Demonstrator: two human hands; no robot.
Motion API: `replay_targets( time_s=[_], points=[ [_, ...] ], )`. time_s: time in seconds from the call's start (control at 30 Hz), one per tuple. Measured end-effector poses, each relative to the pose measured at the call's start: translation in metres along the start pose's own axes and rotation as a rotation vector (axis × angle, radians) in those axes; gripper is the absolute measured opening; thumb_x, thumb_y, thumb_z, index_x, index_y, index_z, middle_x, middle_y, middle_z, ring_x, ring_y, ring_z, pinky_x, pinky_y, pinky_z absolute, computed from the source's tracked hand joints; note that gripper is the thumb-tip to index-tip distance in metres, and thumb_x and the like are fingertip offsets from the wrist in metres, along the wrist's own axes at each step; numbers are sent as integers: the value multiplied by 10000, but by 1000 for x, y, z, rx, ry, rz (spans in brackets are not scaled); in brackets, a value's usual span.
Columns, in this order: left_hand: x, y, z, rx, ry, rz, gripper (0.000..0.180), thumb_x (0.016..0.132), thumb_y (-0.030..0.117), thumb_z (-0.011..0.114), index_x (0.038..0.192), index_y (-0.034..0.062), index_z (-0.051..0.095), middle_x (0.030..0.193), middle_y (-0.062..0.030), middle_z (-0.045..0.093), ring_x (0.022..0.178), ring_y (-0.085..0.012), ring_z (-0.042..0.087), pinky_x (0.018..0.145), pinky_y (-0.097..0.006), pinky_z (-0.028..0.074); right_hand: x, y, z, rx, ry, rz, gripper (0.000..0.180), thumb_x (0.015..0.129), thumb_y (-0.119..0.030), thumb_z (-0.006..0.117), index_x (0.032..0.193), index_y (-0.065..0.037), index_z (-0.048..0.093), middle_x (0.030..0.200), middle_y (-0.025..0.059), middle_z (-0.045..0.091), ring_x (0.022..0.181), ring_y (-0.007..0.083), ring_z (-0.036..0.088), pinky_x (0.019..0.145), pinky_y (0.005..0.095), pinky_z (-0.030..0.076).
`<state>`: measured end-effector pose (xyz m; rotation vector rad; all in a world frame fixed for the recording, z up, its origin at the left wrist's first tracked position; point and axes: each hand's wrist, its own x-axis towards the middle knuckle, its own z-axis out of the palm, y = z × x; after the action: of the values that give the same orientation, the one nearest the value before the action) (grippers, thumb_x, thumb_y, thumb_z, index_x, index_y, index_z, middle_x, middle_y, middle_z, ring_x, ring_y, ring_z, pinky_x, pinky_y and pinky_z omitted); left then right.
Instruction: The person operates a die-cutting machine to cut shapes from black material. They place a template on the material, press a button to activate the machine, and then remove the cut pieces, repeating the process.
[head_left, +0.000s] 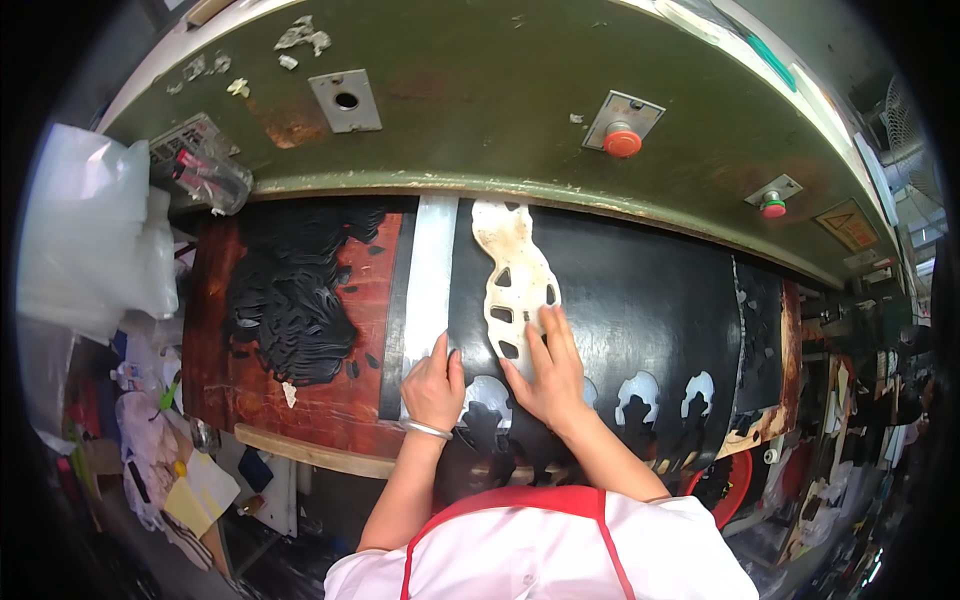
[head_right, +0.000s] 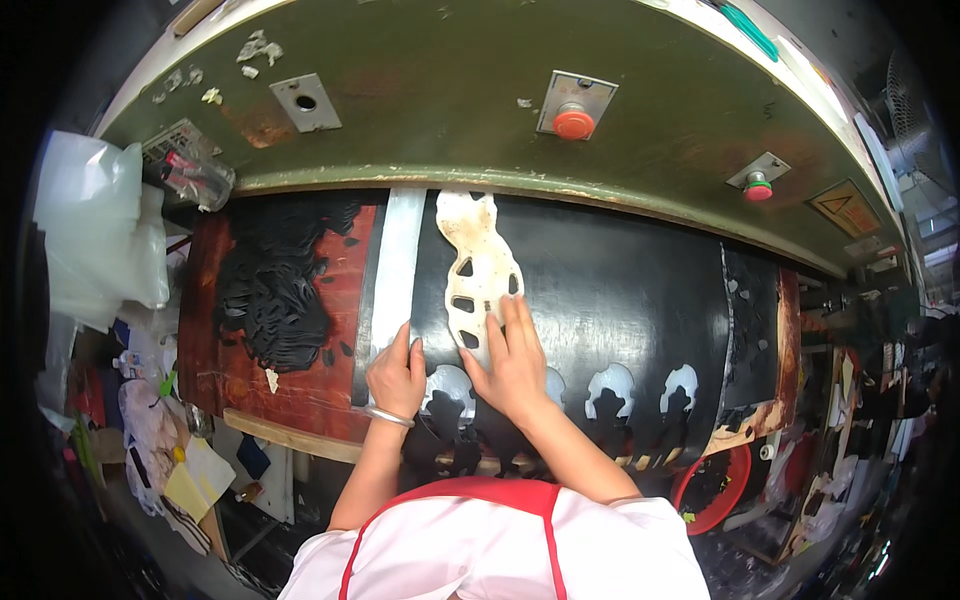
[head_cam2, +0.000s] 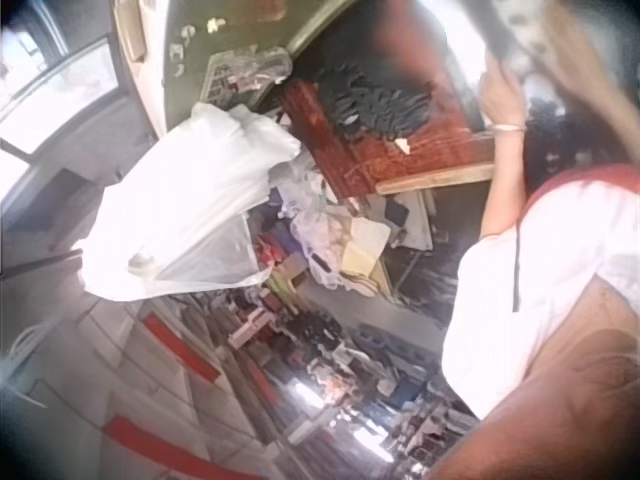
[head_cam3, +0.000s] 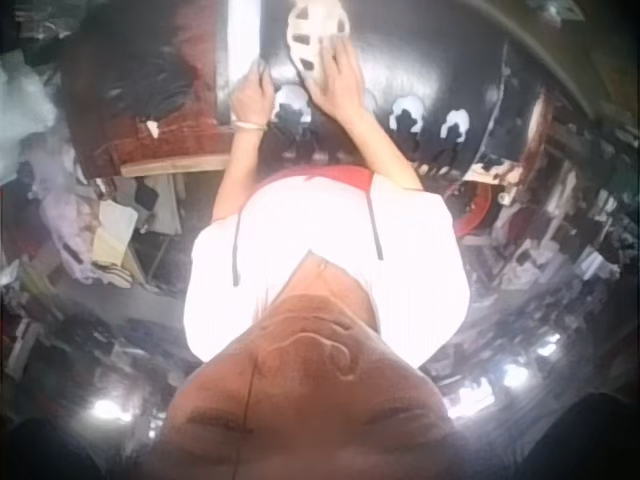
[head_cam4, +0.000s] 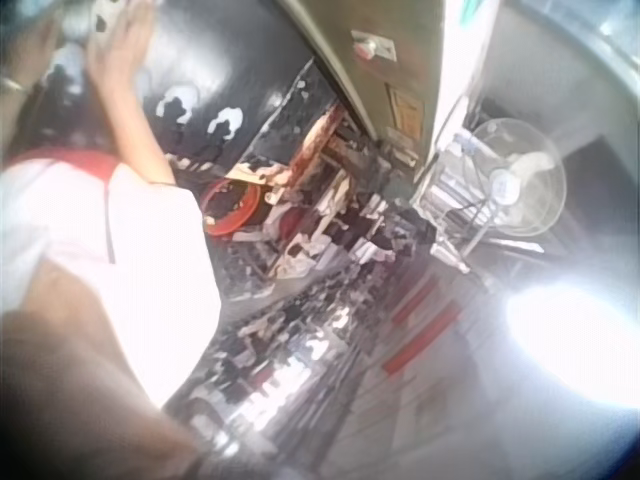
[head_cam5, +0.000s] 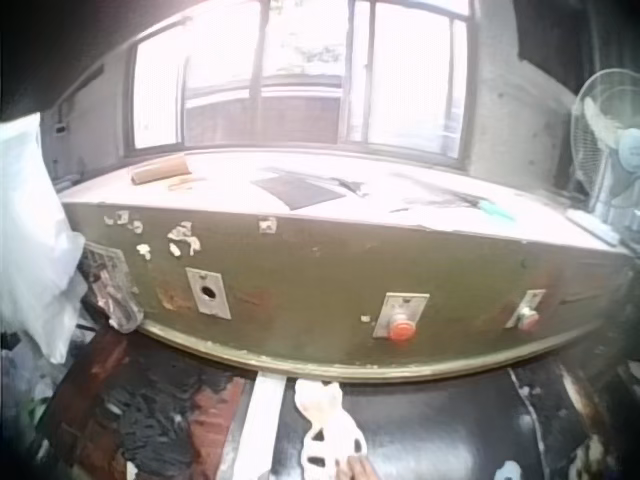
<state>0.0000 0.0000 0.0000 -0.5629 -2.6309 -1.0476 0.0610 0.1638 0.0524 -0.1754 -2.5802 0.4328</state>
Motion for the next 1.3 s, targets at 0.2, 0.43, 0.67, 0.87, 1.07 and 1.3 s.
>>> replay_targets(
  time_s=[0.2,0.43,0.67,0.87,1.07,1.3],
  points=[
    [60,2,2,12,-58,-74,265,885,174,613,1105,29,643,667,-177,621,618,-356,624,571,-436,488,-18,40,-47,326,55,3,278,733,-65,725,988,8,639,803,100,654,633,190,626,586,311,503],
    [131,-9,18,-167,32,-44,278,875,96,629,1149,50,633,687,-117,602,612,-250,583,589,-360,472,90,214,-103,152,712,529,700,946,-239,546,1478,27,177,1415,257,356,1290,326,393,1066,415,341],
    [98,-12,17,105,-35,-121,135,884,147,622,838,22,595,657,-142,550,668,-332,562,629,-434,434,154,270,-101,-97,685,493,874,965,-434,451,1448,122,-19,1512,347,33,1431,437,35,1167,483,48],
    [109,-22,39,168,57,-2,287,906,204,607,677,46,536,588,-162,517,557,-372,527,517,-456,397,137,287,-95,-137,673,425,878,926,-351,565,1475,70,24,1520,312,72,1428,423,85,1155,494,103],
    [101,-17,30,91,71,-4,280,905,183,613,680,42,524,606,-163,524,592,-377,530,554,-451,403,13,330,-99,-16,311,1077,527,899,-280,667,1244,93,525,976,171,682,906,200,640,817,304,493],
    [74,-30,25,-23,-13,-49,274,911,154,592,694,20,490,671,-196,512,669,-407,496,616,-468,385,-77,355,-83,215,376,904,315,941,-227,612,792,50,604,692,41,616,646,74,496,599,261,416]
  ],
)
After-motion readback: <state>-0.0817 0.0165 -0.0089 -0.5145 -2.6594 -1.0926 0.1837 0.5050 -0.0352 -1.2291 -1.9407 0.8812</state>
